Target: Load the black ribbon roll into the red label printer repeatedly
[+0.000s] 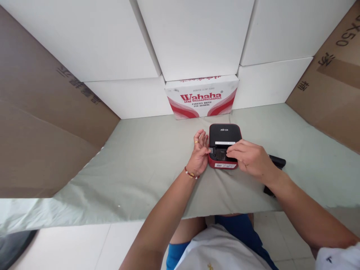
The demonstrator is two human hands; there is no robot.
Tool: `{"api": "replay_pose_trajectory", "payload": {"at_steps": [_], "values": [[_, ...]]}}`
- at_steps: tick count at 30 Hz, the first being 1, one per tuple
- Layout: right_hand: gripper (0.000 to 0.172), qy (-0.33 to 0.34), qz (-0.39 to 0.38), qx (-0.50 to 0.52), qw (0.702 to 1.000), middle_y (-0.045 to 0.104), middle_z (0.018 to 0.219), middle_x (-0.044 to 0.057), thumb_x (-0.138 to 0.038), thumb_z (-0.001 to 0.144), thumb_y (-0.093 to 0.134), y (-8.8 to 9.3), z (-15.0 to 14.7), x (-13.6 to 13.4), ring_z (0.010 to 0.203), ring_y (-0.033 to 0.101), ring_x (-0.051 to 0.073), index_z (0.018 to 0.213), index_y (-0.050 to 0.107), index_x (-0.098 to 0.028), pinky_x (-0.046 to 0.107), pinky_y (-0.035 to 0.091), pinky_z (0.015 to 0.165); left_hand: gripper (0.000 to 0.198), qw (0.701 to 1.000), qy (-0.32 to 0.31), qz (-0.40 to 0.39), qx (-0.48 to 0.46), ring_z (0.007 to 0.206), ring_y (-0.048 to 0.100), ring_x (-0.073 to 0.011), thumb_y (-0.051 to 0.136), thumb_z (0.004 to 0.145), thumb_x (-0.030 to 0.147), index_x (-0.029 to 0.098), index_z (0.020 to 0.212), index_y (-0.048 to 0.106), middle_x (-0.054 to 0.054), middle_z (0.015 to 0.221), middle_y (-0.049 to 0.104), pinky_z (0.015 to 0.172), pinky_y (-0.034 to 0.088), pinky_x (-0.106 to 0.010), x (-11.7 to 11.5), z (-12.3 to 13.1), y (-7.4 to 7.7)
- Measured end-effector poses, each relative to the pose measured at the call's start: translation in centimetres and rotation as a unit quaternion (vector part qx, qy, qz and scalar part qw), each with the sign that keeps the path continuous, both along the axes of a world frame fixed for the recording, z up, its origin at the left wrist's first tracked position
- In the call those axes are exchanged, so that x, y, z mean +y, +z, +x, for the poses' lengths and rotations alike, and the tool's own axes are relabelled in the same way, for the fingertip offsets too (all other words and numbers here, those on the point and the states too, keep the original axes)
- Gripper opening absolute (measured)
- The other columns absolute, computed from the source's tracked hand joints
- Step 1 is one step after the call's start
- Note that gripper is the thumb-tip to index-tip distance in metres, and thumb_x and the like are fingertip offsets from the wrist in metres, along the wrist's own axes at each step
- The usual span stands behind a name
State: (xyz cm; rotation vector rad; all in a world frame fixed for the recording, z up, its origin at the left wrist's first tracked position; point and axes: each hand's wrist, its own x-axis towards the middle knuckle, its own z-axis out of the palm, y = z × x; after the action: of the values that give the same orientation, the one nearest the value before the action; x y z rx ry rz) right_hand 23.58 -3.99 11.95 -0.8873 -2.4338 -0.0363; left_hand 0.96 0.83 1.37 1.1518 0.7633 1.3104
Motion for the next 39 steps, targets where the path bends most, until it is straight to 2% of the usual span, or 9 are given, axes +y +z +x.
{"api": "replay_pose_trajectory", "payload": {"at_steps": [4, 7, 12, 17, 22, 32, 35, 37, 39], "values": [[0.038, -0.051, -0.066, -0.053, 0.995, 0.084, 0.103, 0.004, -0.004, 0.091, 0.051, 1.4, -0.5, 0.1, 0.093, 0.072, 0.022, 0.093, 0.082, -0.025, 0.033, 0.057, 0.083, 0.07, 1.0, 0.0, 0.003, -0.029, 0.159, 0.045, -0.0251, 0.071, 0.082, 0.03, 0.042, 0.145, 0.042, -0.003, 0.165, 0.047, 0.129, 0.043, -0.054, -0.1, 0.4, 0.0], [0.04, -0.104, -0.118, -0.074, 0.985, 0.084, 0.112, 0.006, -0.009, 0.095, 0.048, 2.7, -1.2, 1.0, 0.096, 0.075, 0.024, 0.106, 0.084, -0.022, 0.035, 0.057, 0.086, 0.065, 0.996, -0.025, -0.022, -0.08, 0.158, 0.045, -0.0275, 0.08, 0.077, 0.034, 0.033, 0.135, 0.05, -0.006, 0.161, 0.053, 0.13, 0.038, -0.054, -0.2, 0.5, 0.3], [0.039, -0.264, -0.227, -0.242, 0.906, 0.082, 0.123, 0.011, -0.021, 0.101, 0.051, 4.3, -3.3, 4.9, 0.111, 0.075, 0.031, 0.127, 0.081, -0.023, 0.039, 0.055, 0.088, 0.067, 0.988, -0.021, -0.059, -0.14, 0.159, 0.042, -0.0277, 0.091, 0.07, 0.038, 0.029, 0.128, 0.058, -0.006, 0.154, 0.059, 0.133, 0.03, -0.047, -0.4, 0.6, 0.7], [0.04, -0.286, -0.267, -0.295, 0.872, 0.079, 0.13, 0.017, -0.024, 0.092, 0.07, 4.4, -5.3, 7.8, 0.117, 0.074, 0.036, 0.131, 0.08, -0.023, 0.038, 0.054, 0.083, 0.068, 0.985, -0.033, -0.07, -0.152, 0.158, 0.041, -0.0302, 0.094, 0.068, 0.041, 0.028, 0.127, 0.063, -0.006, 0.151, 0.061, 0.133, 0.029, -0.047, -0.5, 0.7, 1.0], [0.037, -0.308, -0.282, -0.305, 0.856, 0.08, 0.127, 0.019, -0.02, 0.09, 0.071, 3.9, -6.4, 8.5, 0.118, 0.074, 0.035, 0.125, 0.081, -0.018, 0.038, 0.055, 0.085, 0.068, 0.986, -0.033, -0.069, -0.146, 0.156, 0.044, -0.0314, 0.093, 0.067, 0.041, 0.028, 0.127, 0.064, -0.006, 0.149, 0.063, 0.132, 0.03, -0.048, -0.3, 0.6, 1.0], [0.037, -0.319, -0.257, -0.16, 0.898, 0.079, 0.127, 0.016, -0.037, 0.106, 0.051, 4.3, -4.6, 4.6, 0.112, 0.074, 0.033, 0.133, 0.069, -0.019, 0.041, 0.055, 0.085, 0.066, 0.986, -0.035, -0.066, -0.15, 0.157, 0.042, -0.0303, 0.092, 0.068, 0.038, 0.028, 0.128, 0.065, -0.006, 0.149, 0.062, 0.132, 0.031, -0.047, -0.2, 0.6, 0.8], [0.034, -0.253, -0.284, 0.03, 0.924, 0.082, 0.112, 0.009, -0.045, 0.104, 0.055, 5.0, -1.0, 1.4, 0.096, 0.075, 0.026, 0.124, 0.072, -0.023, 0.038, 0.056, 0.082, 0.066, 0.986, -0.036, -0.066, -0.152, 0.158, 0.041, -0.0312, 0.092, 0.069, 0.039, 0.028, 0.128, 0.065, -0.006, 0.151, 0.061, 0.13, 0.033, -0.047, -0.2, 0.6, 0.7], [0.039, -0.25, -0.283, 0.149, 0.914, 0.082, 0.11, 0.006, -0.057, 0.101, 0.059, 5.1, 2.4, -0.6, 0.087, 0.075, 0.024, 0.121, 0.074, -0.027, 0.036, 0.057, 0.077, 0.067, 0.986, -0.041, -0.065, -0.151, 0.159, 0.04, -0.0318, 0.092, 0.069, 0.04, 0.028, 0.129, 0.064, -0.007, 0.153, 0.06, 0.13, 0.033, -0.049, -0.2, 0.6, 0.6], [0.045, -0.303, -0.277, 0.204, 0.889, 0.082, 0.104, 0.007, -0.065, 0.096, 0.063, 4.5, 5.7, -2.0, 0.079, 0.073, 0.024, 0.12, 0.074, -0.028, 0.036, 0.055, 0.068, 0.068, 0.985, -0.047, -0.066, -0.151, 0.159, 0.04, -0.0322, 0.092, 0.069, 0.041, 0.028, 0.13, 0.064, -0.007, 0.154, 0.06, 0.13, 0.033, -0.049, -0.2, 0.6, 0.7]]}}
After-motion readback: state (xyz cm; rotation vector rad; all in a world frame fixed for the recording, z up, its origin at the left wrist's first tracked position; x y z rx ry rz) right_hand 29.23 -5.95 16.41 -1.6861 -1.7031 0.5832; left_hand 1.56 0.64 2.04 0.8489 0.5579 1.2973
